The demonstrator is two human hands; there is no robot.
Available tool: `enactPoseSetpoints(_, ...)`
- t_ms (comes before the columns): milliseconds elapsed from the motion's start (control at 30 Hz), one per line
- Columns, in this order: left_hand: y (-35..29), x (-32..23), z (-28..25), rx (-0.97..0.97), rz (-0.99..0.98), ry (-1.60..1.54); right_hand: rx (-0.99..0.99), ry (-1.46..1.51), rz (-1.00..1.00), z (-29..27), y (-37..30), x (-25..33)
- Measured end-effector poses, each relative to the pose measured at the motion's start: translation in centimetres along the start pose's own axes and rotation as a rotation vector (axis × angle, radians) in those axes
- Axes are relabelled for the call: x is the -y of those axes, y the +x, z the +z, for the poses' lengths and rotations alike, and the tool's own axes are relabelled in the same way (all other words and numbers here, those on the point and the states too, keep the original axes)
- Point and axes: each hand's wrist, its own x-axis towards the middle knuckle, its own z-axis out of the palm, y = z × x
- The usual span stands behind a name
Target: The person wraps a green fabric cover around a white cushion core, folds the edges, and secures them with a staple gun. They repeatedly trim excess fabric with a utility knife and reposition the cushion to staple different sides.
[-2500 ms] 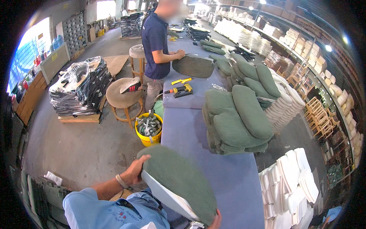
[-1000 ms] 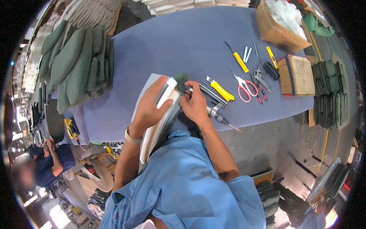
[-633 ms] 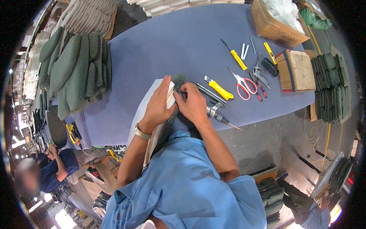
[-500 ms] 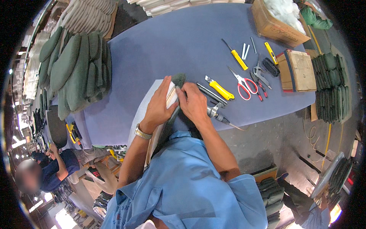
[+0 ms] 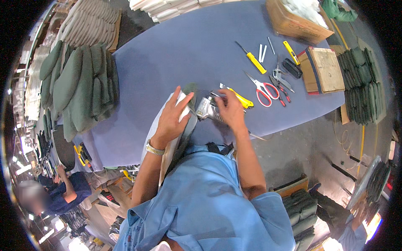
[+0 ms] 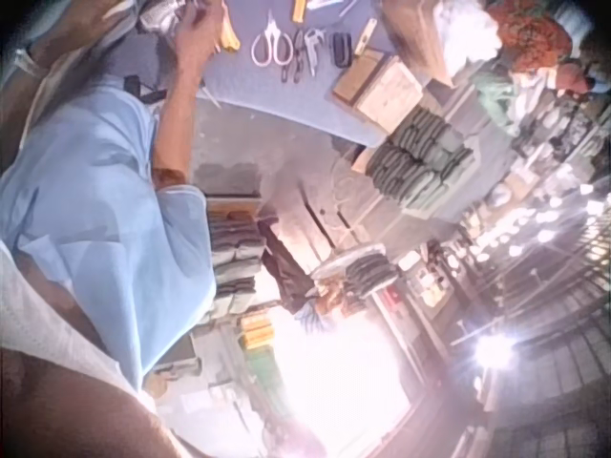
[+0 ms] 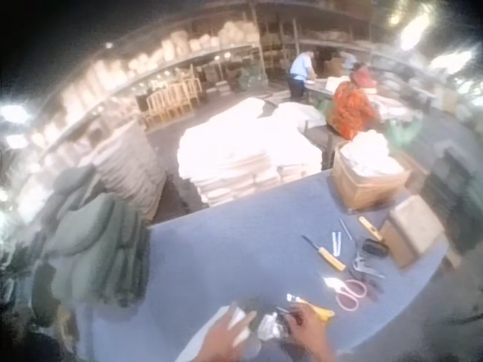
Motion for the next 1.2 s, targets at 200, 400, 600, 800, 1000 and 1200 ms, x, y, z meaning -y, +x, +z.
enactPoseSetpoints(200, -0.2, 1.0, -0.1, -0.156, -0.003, -0.12, 0.039, 0.343, 0.007, -1.5, 0.9, 2.0)
enactPoseSetpoints(400, 1.6, 0.3, -1.2, -0.114, 0.019, -0.029, 0.204, -0.02, -0.258, 0.3, -1.8, 9.9)
enactPoseSetpoints(600, 2.3, 0.8, -1.9, -0.035, 0.053, 0.033, 0.264, 0.036, -0.171, 2.1, -2.9, 7.1)
enactPoseSetpoints(800, 3.2, -0.2, -1.7, 0.014, 0.104, 0.225, 0.208, -0.037, -0.267, 2.4, -3.5, 7.8)
enactPoseSetpoints(1000, 4.1, 1.0, -0.9, -0.025, 0.072, 0.043, 0.177, -0.09, -0.25, 2.8, -3.5, 8.3)
enactPoseSetpoints(1200, 3.8, 2.8, 0.4, -0.179, -0.101, -0.298, 0.122, 0.081, -0.281, 3.6, -3.3, 6.2)
